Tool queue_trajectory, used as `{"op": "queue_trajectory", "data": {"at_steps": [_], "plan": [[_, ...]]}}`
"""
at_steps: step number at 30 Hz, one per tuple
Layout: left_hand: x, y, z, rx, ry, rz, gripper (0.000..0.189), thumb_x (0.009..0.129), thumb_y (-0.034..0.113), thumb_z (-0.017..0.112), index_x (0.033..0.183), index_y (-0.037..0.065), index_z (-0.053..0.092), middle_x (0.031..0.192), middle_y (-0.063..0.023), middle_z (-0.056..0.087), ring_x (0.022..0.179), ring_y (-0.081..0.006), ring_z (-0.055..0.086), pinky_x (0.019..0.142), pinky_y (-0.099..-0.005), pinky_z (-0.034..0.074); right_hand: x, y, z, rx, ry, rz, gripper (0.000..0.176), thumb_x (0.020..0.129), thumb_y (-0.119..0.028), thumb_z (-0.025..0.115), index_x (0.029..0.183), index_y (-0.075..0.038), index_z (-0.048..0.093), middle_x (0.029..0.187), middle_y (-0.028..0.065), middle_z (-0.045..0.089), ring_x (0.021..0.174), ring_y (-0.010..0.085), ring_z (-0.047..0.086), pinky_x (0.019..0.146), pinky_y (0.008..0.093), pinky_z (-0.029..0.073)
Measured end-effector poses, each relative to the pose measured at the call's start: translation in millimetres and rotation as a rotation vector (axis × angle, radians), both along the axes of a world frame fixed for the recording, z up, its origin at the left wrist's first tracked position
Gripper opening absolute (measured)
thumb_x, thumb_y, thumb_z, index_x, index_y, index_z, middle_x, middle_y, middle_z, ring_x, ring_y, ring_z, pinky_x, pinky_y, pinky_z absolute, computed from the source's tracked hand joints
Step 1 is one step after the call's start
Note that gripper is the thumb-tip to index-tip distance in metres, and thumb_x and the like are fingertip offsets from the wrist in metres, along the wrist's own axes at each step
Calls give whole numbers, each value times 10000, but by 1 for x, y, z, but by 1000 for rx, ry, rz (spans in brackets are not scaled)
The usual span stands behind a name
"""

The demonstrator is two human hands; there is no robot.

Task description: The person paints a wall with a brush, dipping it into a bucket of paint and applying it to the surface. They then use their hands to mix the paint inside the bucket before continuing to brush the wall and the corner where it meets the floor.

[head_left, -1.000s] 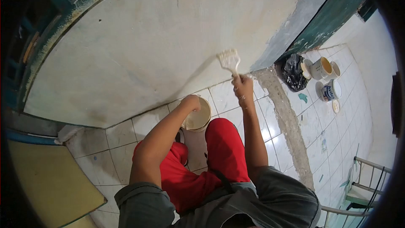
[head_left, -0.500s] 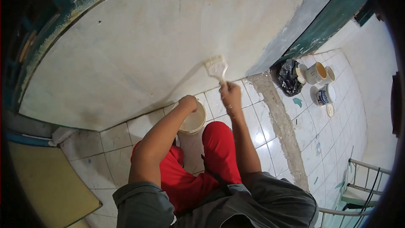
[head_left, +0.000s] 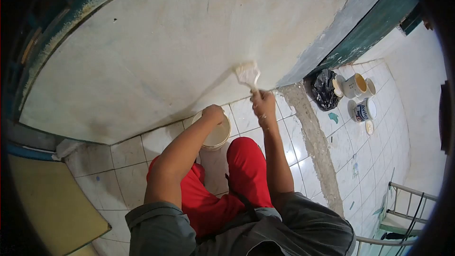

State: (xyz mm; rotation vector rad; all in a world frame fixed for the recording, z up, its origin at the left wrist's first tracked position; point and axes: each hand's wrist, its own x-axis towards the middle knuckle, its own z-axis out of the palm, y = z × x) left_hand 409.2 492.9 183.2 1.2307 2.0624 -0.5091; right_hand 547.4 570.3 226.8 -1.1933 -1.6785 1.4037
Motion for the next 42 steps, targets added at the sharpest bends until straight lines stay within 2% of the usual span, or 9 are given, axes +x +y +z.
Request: {"op": "queue_trajectory", "data": {"at_steps": [5, 14, 22, 24, 27, 29, 30, 33, 42], "plan": [[1, -7, -1, 82, 0, -15, 301, 702, 148, 576, 991, 70, 598, 1043, -114, 571, 934, -254, 568, 765, -363, 472, -36, 8, -78, 80, -256, 98, 206, 762, -126, 519, 659, 46, 567, 472, 14, 458, 361, 83, 361, 344, 246, 270], [-2, -14, -16, 173, -1, 23, 261, 664, 114, 581, 913, 53, 626, 991, -139, 588, 919, -255, 572, 738, -349, 480, -18, -19, 53, -126, 268, 76, 221, 825, -157, 493, 807, 50, 567, 533, -14, 451, 398, 50, 338, 368, 208, 267], [0, -29, -9, 144, -11, 77, 284, 619, 84, 624, 899, 36, 624, 976, -157, 588, 931, -268, 565, 743, -358, 474, -6, 53, -115, -386, 94, -107, 223, 751, -145, 533, 697, 68, 571, 485, 57, 484, 357, 113, 419, 321, 262, 299], [0, -33, -13, 207, 68, 110, 309, 571, 69, 644, 875, 17, 621, 931, -157, 598, 871, -276, 588, 737, -366, 481, -11, 74, -114, -39, -222, -151, 264, 705, -143, 533, 574, 85, 550, 478, 150, 520, 411, 206, 508, 405, 355, 386], [2, -36, -6, 173, 23, 89, 270, 620, 76, 622, 886, 33, 624, 976, -156, 588, 909, -267, 574, 728, -359, 478, -2, 72, -13, 308, -285, -161, 293, 723, -198, 541, 626, 77, 554, 587, 263, 522, 527, 372, 534, 511, 392, 407], [-1, -36, -11, 163, 14, 64, 273, 615, 74, 628, 884, 31, 624, 969, -156, 589, 905, -269, 575, 727, -358, 479, 11, 68, 50, 350, -69, -144, 264, 771, -151, 493, 643, 77, 533, 508, 194, 484, 433, 221, 443, 465, 369, 357], [-2, -36, -13, 165, 17, 45, 276, 609, 72, 634, 882, 30, 623, 963, -156, 591, 901, -270, 576, 727, -357, 479, 17, 75, 62, 360, 79, -101, 241, 820, -188, 511, 723, 22, 577, 512, -24, 438, 395, 39, 340, 358, 209, 235], [1, -35, -9, 177, 38, 93, 289, 598, 67, 645, 883, 26, 620, 953, -152, 595, 899, -264, 577, 724, -359, 480, 31, 67, 91, 118, 277, -33, 229, 809, -172, 501, 734, 28, 582, 507, -11, 436, 403, 41, 327, 361, 223, 241], [12, -14, -37, 205, 55, -97, 356, 578, 93, 661, 929, 62, 614, 967, -122, 599, 927, -251, 571, 740, -355, 474, 8, 99, -145, -444, 32, -111, 148, 723, -126, 552, 625, -16, 539, 458, 21, 441, 320, 110, 372, 287, 240, 254]]}}
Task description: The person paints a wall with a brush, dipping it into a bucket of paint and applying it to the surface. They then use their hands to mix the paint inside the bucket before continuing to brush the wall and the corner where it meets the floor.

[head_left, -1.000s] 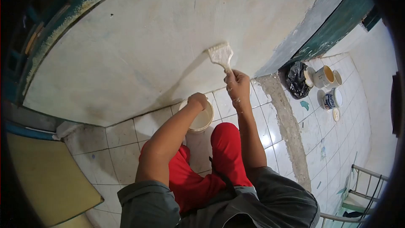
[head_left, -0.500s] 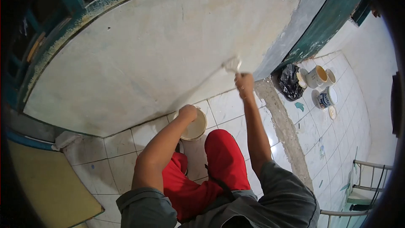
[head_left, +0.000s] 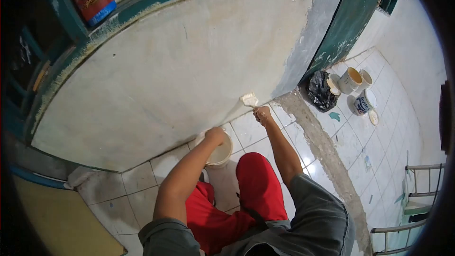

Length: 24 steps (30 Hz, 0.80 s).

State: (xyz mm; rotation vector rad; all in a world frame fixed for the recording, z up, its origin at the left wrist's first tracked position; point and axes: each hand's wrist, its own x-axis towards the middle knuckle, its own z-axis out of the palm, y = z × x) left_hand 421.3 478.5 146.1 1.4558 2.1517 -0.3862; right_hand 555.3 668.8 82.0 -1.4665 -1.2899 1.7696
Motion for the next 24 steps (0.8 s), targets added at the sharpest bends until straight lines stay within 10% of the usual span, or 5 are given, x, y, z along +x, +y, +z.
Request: {"op": "queue_trajectory", "data": {"at_steps": [5, 12, 17, 24], "plan": [[20, 7, 33, -89, -52, 5, 385, 583, 89, 629, 966, 57, 596, 974, -133, 596, 925, -252, 574, 733, -359, 475, 1, -6, 121, 416, -179, 202, 207, 751, -137, 515, 632, 22, 572, 531, 65, 519, 370, 107, 378, 331, 240, 277], [34, 24, 31, 67, -84, 70, 362, 550, 66, 620, 907, 10, 594, 957, -163, 592, 900, -266, 582, 725, -356, 484, 38, -18, 285, 460, 515, 166, 249, 803, -188, 532, 853, 54, 564, 573, 13, 466, 381, 39, 327, 329, 186, 222], [55, 43, 45, 184, -197, 166, 361, 538, 52, 622, 890, -13, 576, 930, -208, 582, 899, -301, 573, 749, -365, 474, 32, 0, 203, 259, 634, 169, 248, 825, -223, 517, 858, 18, 567, 581, 4, 458, 374, 35, 319, 320, 187, 218], [95, 71, 38, 425, -234, 59, 316, 606, 110, 597, 892, -20, 563, 925, -208, 576, 880, -326, 563, 749, -392, 459, 73, 40, 73, 226, -9, 107, 221, 780, -185, 547, 746, 31, 585, 488, 28, 464, 339, 82, 353, 311, 222, 249]]}}
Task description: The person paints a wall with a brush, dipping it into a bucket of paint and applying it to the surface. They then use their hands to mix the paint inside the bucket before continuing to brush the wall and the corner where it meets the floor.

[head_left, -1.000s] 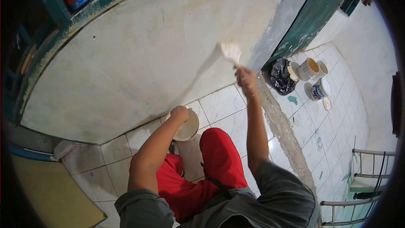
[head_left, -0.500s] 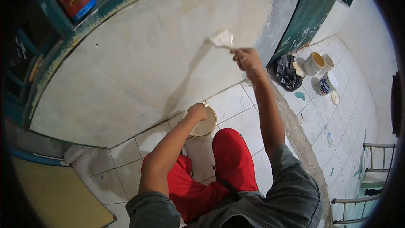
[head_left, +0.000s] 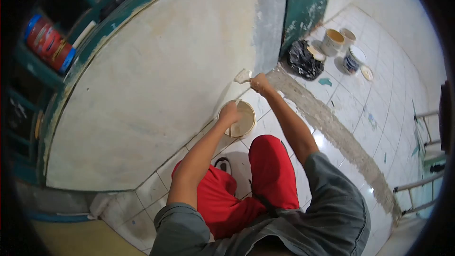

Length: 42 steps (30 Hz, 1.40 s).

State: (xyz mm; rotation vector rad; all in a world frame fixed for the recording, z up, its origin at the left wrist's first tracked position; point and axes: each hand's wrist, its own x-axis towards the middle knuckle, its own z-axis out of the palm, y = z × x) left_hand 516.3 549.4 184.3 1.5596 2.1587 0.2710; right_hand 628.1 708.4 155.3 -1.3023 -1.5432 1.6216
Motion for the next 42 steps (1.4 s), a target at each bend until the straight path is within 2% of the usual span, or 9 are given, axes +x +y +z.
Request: {"op": "queue_trajectory", "data": {"at_steps": [1, 4, 14, 22, 30, 35, 37, 39, 42], "plan": [[1, 6, -5, -8, 6, -25, 316, 606, 110, 597, 892, -20, 563, 925, -208, 576, 880, -326, 563, 749, -392, 459, 10, 7, -11, 149, -257, -14, 225, 774, -179, 550, 718, 35, 588, 477, 33, 467, 342, 90, 362, 312, 230, 255], [6, 39, -19, 62, -28, -124, 328, 597, 117, 598, 893, -19, 556, 918, -209, 575, 873, -329, 563, 751, -389, 456, 80, -15, 57, 48, 174, -41, 171, 735, -136, 559, 780, 20, 613, 526, 24, 488, 365, 83, 356, 326, 224, 242], [58, 174, -69, 22, -406, -337, 308, 553, 164, 568, 781, -42, 589, 739, -204, 596, 686, -283, 595, 608, -360, 457, 246, -78, 192, 120, -382, -152, 351, 799, -336, 541, 853, 5, 607, 541, -8, 447, 398, 42, 307, 343, 205, 207], [144, 231, -62, -170, -365, -527, 246, 530, 131, 542, 673, -64, 585, 573, -189, 551, 484, -245, 554, 479, -354, 433, 244, -121, 159, 36, -594, -388, 323, 782, -301, 535, 811, 10, 619, 547, 0, 473, 434, 63, 370, 386, 225, 281], [146, 215, -70, 213, -326, -269, 294, 631, 110, 515, 879, -34, 583, 929, -246, 568, 894, -328, 556, 742, -385, 453, 217, -108, 150, -26, -828, -381, 265, 745, -208, 546, 775, 50, 599, 564, 120, 547, 493, 174, 494, 500, 317, 403], [95, 279, -144, 151, -41, -355, 340, 748, 202, 447, 967, -37, 548, 920, -239, 570, 861, -328, 562, 730, -398, 453, 216, -78, 134, 112, -913, -238, 210, 712, -130, 532, 829, 28, 604, 735, 228, 581, 665, 346, 565, 613, 367, 444], [82, 286, -151, 6, -2, -417, 376, 793, 260, 423, 994, -38, 535, 904, -233, 576, 826, -314, 576, 720, -388, 458, 211, -66, 107, 152, -871, -200, 207, 731, -103, 543, 857, 56, 582, 627, 210, 539, 527, 260, 510, 547, 344, 416], [77, 278, -151, -312, -479, -197, 464, 835, 402, 393, 1020, 0, 534, 880, -148, 592, 823, -267, 570, 696, -374, 448, 204, -53, 71, 262, -771, -249, 190, 685, -113, 535, 819, -2, 610, 705, 218, 560, 656, 364, 540, 611, 411, 427], [60, 289, -194, -358, -605, -246, 536, 826, 454, 432, 1014, -38, 531, 801, -149, 593, 660, -184, 571, 562, -286, 447, 188, -18, 31, 225, -833, -108, 122, 685, -103, 509, 726, -29, 596, 685, 195, 564, 681, 364, 543, 626, 421, 436]]}}
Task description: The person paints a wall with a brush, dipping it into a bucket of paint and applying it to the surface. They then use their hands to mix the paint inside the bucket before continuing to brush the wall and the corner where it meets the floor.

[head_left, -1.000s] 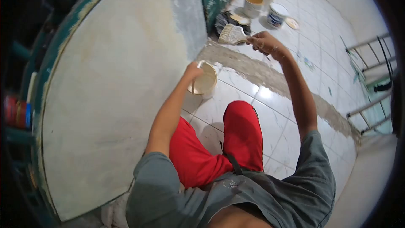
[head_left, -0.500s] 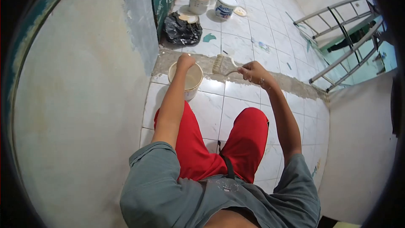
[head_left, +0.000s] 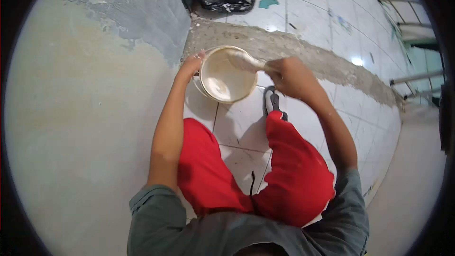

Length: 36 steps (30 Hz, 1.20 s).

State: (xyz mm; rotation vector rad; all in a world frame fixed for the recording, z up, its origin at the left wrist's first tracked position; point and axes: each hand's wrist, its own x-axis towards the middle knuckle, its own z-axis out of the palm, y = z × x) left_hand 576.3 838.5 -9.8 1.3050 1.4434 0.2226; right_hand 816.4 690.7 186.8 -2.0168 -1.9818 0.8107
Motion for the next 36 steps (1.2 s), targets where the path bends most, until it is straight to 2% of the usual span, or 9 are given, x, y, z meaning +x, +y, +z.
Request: {"op": "queue_trajectory", "data": {"at_steps": [3, 6, 14, 16, 23, 26, 28, 33, 36], "plan": [[-3, -13, 26, 24, -77, -13, 493, 805, 424, 509, 987, -33, 542, 773, -108, 589, 635, -132, 543, 545, -263, 431, -16, 34, -41, -29, -80, 118, 101, 652, -64, 507, 677, -17, 592, 651, 185, 569, 669, 350, 564, 630, 411, 460], [-7, -8, 32, 0, -77, -76, 433, 784, 389, 567, 920, -22, 555, 734, -72, 575, 599, -99, 506, 538, -244, 412, -28, 46, -82, 32, -226, 410, 79, 610, -14, 521, 626, -1, 597, 620, 182, 570, 609, 314, 590, 537, 375, 485], [21, -17, 50, 27, -175, -233, 320, 767, 319, 607, 783, 3, 558, 639, -22, 519, 568, -94, 428, 534, -255, 372, -19, 39, -85, 7, -210, 357, 64, 570, 56, 511, 578, 28, 568, 610, 203, 550, 598, 334, 573, 556, 376, 476], [28, -25, 62, 96, -81, -394, 242, 786, 261, 589, 786, 24, 542, 624, 10, 482, 580, -76, 418, 545, -227, 361, -15, 28, -83, -91, -218, 328, 57, 583, 55, 513, 598, 44, 567, 617, 200, 553, 604, 330, 576, 571, 381, 478], [38, -47, 76, 153, -28, -541, 226, 791, 223, 578, 792, 6, 514, 642, -18, 457, 604, -92, 416, 556, -235, 363, -35, -7, -123, 80, -240, 248, 61, 623, -17, 552, 650, 6, 601, 661, 180, 573, 636, 282, 603, 524, 327, 495], [37, -53, 84, 176, -10, -592, 221, 799, 204, 563, 841, -5, 506, 671, -25, 453, 637, -102, 411, 590, -252, 371, -52, -15, -147, 223, -452, 185, 82, 627, -41, 561, 688, 2, 596, 685, 152, 558, 641, 234, 598, 491, 294, 484], [36, -54, 86, 227, 3, -620, 218, 801, 201, 558, 854, -3, 505, 677, -27, 454, 638, -105, 412, 594, -257, 372, -59, -15, -158, 191, -503, 246, 138, 670, -18, 526, 785, 58, 532, 698, 155, 522, 598, 223, 581, 453, 280, 481], [26, -61, 83, 265, 5, -623, 209, 805, 192, 543, 887, 4, 502, 684, -31, 458, 631, -114, 414, 598, -265, 373, -72, -16, -183, 315, -494, 374, 145, 652, -26, 532, 763, 67, 539, 692, 155, 525, 610, 214, 583, 463, 272, 484], [16, -63, 77, 286, -44, -536, 246, 784, 198, 567, 788, -26, 465, 641, -111, 476, 573, -190, 406, 570, -307, 369, -74, -18, -183, 316, -408, 525, 151, 638, -35, 540, 746, 70, 554, 692, 156, 531, 622, 230, 590, 479, 290, 488]]}}
